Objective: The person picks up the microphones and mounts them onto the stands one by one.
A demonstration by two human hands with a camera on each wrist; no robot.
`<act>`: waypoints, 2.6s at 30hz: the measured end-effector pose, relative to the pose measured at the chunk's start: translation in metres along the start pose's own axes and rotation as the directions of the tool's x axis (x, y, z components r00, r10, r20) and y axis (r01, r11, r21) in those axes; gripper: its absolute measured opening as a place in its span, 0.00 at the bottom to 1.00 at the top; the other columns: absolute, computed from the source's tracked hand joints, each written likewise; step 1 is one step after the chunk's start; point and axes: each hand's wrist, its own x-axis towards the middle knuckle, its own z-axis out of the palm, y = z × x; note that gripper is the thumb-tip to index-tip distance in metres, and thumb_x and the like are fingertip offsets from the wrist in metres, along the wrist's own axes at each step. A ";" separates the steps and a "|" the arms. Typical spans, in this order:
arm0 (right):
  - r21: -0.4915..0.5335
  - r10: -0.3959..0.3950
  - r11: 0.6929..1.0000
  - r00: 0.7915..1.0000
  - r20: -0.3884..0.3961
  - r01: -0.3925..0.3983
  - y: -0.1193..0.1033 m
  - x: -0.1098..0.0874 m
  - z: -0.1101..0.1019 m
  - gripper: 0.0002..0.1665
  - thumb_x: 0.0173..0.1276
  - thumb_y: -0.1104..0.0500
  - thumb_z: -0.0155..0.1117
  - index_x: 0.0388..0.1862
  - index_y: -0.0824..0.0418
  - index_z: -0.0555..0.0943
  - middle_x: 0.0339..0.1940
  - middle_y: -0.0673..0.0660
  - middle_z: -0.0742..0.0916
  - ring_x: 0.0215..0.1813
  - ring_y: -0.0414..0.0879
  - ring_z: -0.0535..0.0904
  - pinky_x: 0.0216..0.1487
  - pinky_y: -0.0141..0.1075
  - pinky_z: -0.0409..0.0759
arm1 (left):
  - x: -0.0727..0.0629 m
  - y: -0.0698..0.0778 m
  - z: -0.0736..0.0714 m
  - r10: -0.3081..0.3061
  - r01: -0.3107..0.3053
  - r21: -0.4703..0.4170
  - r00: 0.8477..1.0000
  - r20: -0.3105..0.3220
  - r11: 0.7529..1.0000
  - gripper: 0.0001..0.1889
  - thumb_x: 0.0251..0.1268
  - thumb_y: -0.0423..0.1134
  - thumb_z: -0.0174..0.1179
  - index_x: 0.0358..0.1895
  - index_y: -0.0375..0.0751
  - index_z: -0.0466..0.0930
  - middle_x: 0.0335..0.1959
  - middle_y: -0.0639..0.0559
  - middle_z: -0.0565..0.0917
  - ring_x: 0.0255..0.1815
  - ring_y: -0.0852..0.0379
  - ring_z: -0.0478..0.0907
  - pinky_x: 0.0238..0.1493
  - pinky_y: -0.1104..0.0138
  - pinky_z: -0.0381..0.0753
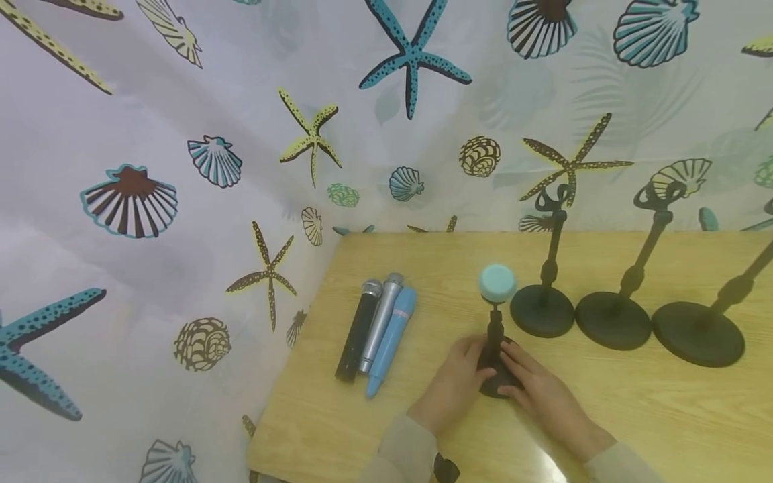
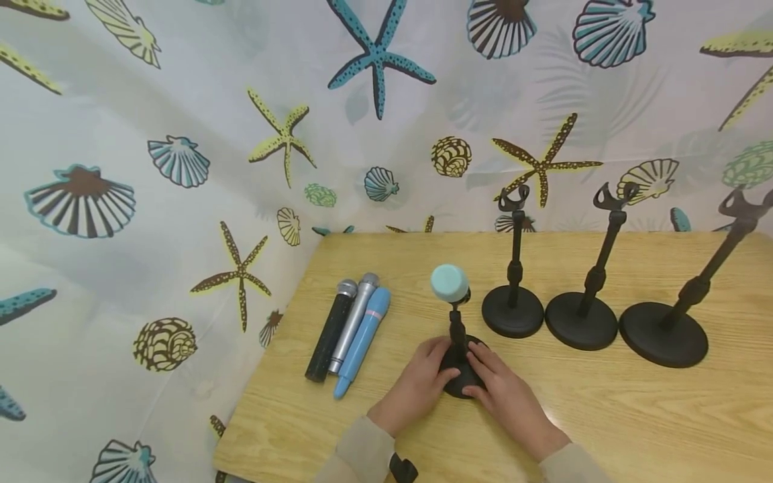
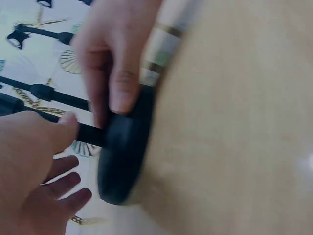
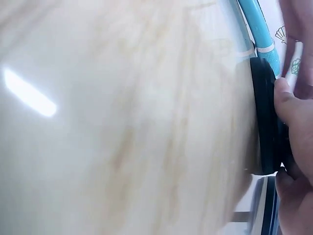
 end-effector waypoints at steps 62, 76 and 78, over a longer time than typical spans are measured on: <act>-0.050 0.109 0.994 0.955 0.275 -0.099 0.021 0.076 0.009 0.37 0.62 0.64 0.71 0.64 0.82 0.69 0.71 0.76 0.70 0.70 0.70 0.68 0.66 0.57 0.75 | 0.061 -0.032 -0.002 0.048 -0.057 0.572 0.998 0.032 0.818 0.37 0.62 0.54 0.64 0.69 0.34 0.68 0.71 0.42 0.70 0.72 0.51 0.69 0.73 0.68 0.69; -0.155 0.151 0.981 0.953 0.262 -0.113 0.025 0.096 0.018 0.34 0.60 0.63 0.73 0.61 0.79 0.73 0.68 0.75 0.73 0.67 0.69 0.72 0.61 0.55 0.79 | 0.078 -0.042 -0.004 -0.003 -0.031 0.580 0.998 0.059 0.814 0.36 0.65 0.52 0.62 0.71 0.34 0.66 0.74 0.43 0.67 0.76 0.51 0.64 0.77 0.67 0.62; -0.166 0.151 0.980 0.957 0.248 -0.112 0.025 0.097 0.020 0.32 0.60 0.64 0.73 0.61 0.79 0.74 0.67 0.76 0.74 0.67 0.69 0.73 0.60 0.55 0.80 | 0.080 -0.044 -0.003 -0.013 -0.026 0.589 0.998 0.061 0.808 0.35 0.67 0.51 0.61 0.71 0.35 0.65 0.75 0.43 0.66 0.77 0.51 0.62 0.78 0.67 0.60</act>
